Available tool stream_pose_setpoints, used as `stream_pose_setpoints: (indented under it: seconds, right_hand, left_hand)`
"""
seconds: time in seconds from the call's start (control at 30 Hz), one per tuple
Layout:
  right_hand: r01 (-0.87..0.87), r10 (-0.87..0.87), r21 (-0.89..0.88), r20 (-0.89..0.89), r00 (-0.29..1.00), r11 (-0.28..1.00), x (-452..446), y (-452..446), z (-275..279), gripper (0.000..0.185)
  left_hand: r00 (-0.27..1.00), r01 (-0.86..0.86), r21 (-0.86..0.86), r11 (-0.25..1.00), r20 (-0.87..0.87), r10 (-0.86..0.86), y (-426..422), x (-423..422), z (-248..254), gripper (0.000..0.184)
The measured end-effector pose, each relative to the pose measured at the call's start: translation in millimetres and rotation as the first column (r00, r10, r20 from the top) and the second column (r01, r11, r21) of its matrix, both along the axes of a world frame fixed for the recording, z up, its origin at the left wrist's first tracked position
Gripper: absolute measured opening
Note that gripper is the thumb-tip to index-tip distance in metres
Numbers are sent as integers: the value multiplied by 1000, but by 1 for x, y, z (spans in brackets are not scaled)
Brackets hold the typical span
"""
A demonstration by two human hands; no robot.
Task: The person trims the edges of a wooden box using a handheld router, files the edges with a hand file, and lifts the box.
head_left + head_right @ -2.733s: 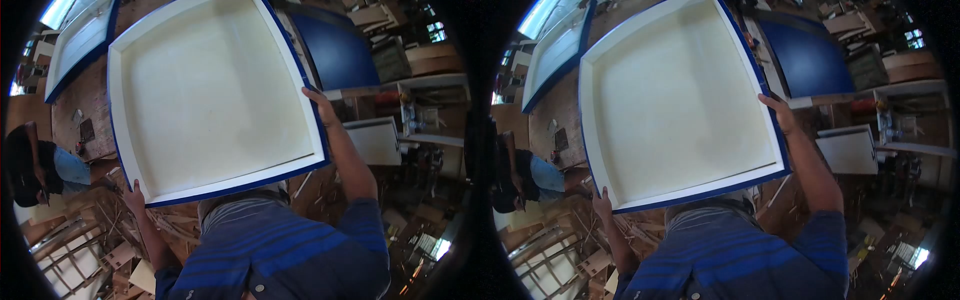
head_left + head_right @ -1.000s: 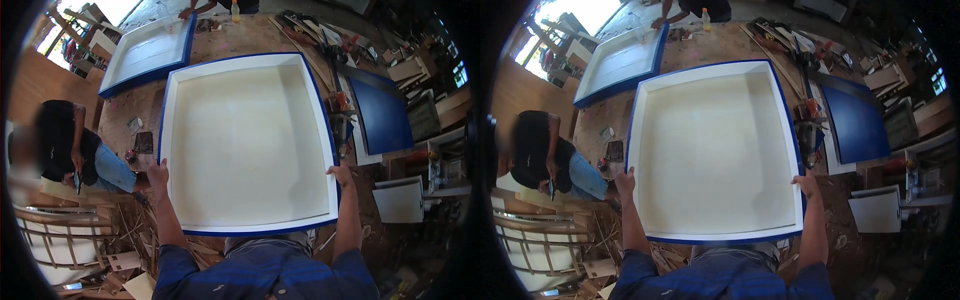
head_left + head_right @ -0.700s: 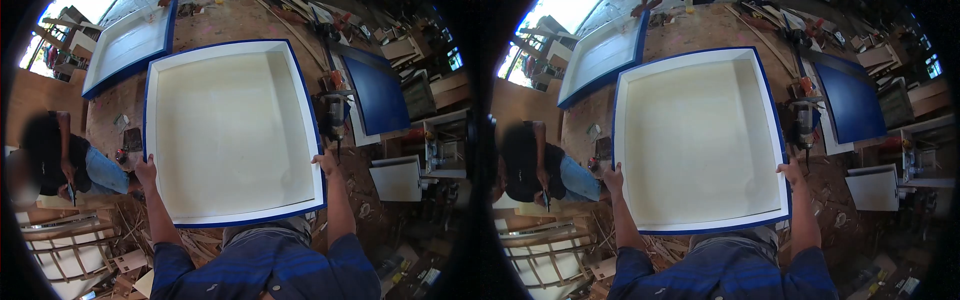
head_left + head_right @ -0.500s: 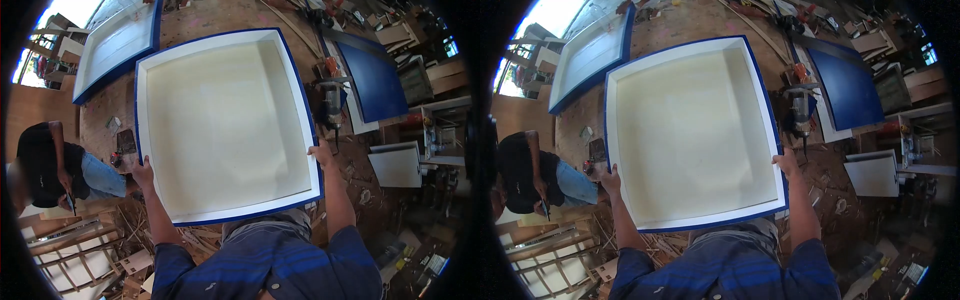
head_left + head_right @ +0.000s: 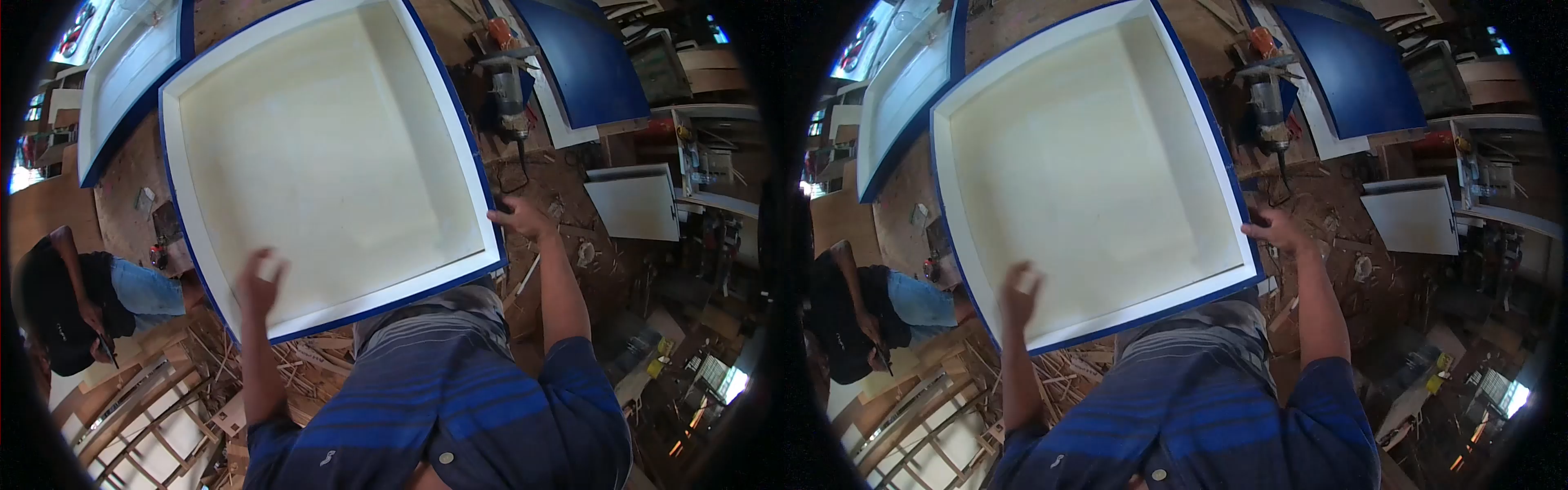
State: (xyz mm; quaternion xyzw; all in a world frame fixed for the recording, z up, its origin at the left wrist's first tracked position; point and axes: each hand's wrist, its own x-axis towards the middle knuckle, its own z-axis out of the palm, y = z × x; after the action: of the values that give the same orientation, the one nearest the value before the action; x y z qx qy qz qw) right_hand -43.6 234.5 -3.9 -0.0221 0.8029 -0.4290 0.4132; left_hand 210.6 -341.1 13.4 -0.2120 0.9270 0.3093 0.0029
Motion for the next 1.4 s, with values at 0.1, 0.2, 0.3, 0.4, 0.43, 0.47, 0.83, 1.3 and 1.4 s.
stream_pose_setpoints:
  seconds: [0.1,0.2,0.3,0.4,0.43,0.47,0.83,1.3,1.4]
  right_hand:
    - [-119,99,98,192,976,988,22,32,-3,65]
    - [-125,123,-17,356,926,992,35,57,-13,70]
    - [-276,282,-59,222,933,959,28,57,-4,73]
    - [-440,447,-82,133,884,894,12,53,6,76]
    - [-445,458,-119,132,879,888,10,54,6,75]
    - [-449,468,-155,127,874,880,9,55,6,75]
    - [303,-335,-180,-723,604,936,-145,85,-39,68]
    - [213,-113,215,-399,910,953,-233,4,-41,90]
    - [298,-367,-243,-325,872,923,-217,8,-42,59]
  left_hand:
    - [906,271,405,873,199,-373,99,19,12,54]
    - [890,394,270,879,126,-438,178,29,20,42]
    - [932,363,38,931,8,-363,223,34,7,35]
    - [948,312,-82,947,-44,-316,267,21,11,34]
    - [951,298,-119,947,-55,-306,283,16,13,34]
    - [951,282,-164,945,-85,-298,298,11,13,35]
    - [987,108,-150,983,-100,-124,426,-45,-7,37]
    - [999,36,-160,986,-19,-40,428,-48,-9,40]
    - [999,36,-147,988,-6,-37,423,-49,-10,39]
